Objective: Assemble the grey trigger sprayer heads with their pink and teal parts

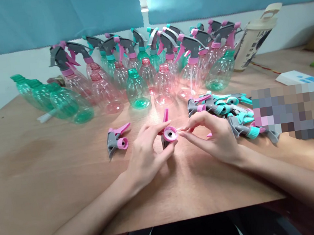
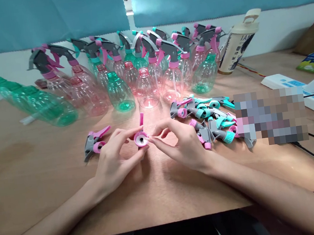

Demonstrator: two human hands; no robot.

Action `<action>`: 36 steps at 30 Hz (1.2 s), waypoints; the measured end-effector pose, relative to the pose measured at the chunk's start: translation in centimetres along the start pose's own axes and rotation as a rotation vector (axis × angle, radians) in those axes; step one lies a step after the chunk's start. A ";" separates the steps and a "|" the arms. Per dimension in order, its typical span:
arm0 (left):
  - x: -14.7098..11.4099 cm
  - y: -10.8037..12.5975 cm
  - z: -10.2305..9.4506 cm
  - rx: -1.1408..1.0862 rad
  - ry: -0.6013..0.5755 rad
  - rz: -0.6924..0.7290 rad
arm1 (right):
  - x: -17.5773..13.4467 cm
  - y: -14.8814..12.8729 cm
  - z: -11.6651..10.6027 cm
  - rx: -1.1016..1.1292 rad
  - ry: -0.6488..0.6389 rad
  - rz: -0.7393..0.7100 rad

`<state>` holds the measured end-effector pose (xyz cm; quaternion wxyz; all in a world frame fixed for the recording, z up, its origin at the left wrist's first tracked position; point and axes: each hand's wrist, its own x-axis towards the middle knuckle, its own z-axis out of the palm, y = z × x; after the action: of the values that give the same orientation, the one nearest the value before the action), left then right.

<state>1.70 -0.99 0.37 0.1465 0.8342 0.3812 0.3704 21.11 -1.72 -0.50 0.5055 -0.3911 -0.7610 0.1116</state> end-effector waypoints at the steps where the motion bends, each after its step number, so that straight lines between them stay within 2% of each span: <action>1: 0.1 0.0 -0.3 0.024 0.001 0.006 | 0.0 0.1 0.1 0.022 0.003 0.015; 5: 0.0 0.0 -1.9 0.065 0.033 -0.036 | -0.2 0.4 0.4 0.048 -0.003 0.042; 9: -0.4 -0.8 -3.3 -0.029 0.090 -0.232 | -0.4 0.5 0.6 0.002 -0.035 0.035; 11: -0.6 -1.6 -3.9 -0.112 0.046 -0.316 | -0.5 0.4 0.7 -0.027 -0.056 0.025; 13: -0.8 -2.5 -4.5 -0.180 -0.047 -0.359 | -0.7 0.3 0.8 -0.050 -0.081 0.018; 15: -0.7 -3.1 -5.1 -0.126 -0.114 -0.340 | -0.9 0.2 0.9 -0.068 -0.117 0.014; 20: -0.2 -3.7 -6.9 0.329 -0.235 -0.112 | -1.1 -0.3 0.8 -0.115 -0.245 0.043; 25: 0.1 -4.1 -8.4 0.605 -0.334 -0.111 | -1.3 -1.0 0.0 -0.159 -0.316 0.037; 28: -0.1 -4.1 -9.0 0.633 -0.357 -0.143 | -1.5 -0.8 -1.1 -0.212 -0.363 0.045; 31: -0.4 -3.9 -9.3 0.616 -0.310 -0.148 | -1.8 0.0 -2.9 -0.275 -0.411 0.078; 36: -1.1 -3.7 -8.4 0.556 -0.242 -0.213 | -2.1 1.5 -6.5 -0.420 -0.359 0.141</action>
<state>-6.83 0.35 3.61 -0.0047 0.8357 0.5329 0.1326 27.83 -3.66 0.22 0.2616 -0.5132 -0.8157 0.0538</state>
